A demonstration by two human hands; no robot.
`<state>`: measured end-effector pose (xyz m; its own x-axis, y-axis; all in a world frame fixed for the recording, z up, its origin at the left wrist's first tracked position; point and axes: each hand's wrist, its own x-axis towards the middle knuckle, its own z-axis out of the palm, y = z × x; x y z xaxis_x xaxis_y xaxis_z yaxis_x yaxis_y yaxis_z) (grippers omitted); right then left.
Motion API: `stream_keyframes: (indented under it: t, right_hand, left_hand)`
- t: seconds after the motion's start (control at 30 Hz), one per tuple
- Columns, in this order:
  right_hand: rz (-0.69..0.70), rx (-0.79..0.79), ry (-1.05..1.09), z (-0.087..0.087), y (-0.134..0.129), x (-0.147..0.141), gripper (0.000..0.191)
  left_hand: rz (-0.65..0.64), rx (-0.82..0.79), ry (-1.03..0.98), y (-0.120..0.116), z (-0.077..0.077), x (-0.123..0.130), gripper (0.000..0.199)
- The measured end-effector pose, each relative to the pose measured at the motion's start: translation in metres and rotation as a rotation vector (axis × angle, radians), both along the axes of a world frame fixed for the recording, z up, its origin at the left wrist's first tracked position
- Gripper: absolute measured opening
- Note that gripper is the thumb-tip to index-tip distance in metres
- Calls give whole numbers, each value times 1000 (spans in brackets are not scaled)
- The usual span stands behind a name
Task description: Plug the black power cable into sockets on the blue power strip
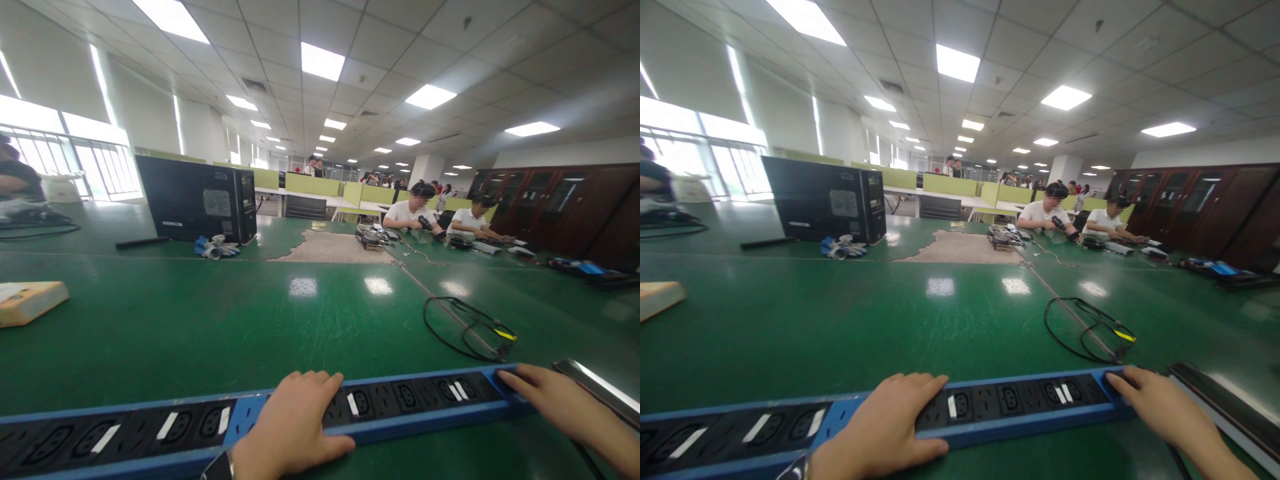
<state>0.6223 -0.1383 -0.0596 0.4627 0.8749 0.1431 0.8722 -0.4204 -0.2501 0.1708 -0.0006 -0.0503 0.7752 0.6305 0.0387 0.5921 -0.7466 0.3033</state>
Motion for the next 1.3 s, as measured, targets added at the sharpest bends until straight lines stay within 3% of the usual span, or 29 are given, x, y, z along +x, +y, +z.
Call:
stream_keyframes:
  t: [0.13,0.23,0.47,0.97,1.3]
  right_hand:
    - [-72,-85,41,31,-3,-21,54]
    - [-5,-129,84,40,0,-38,56]
    - [57,-143,107,21,10,-41,51]
    - [71,-143,101,12,12,-33,51]
    - [53,-65,23,-3,6,-45,45]
  left_hand:
    - [-8,10,-2,2,0,0,70]
    - [-16,18,-2,2,1,-1,69]
    - [-15,13,6,2,0,-1,73]
    - [-1,-3,4,-1,3,0,72]
    - [-2,-3,1,0,2,0,74]
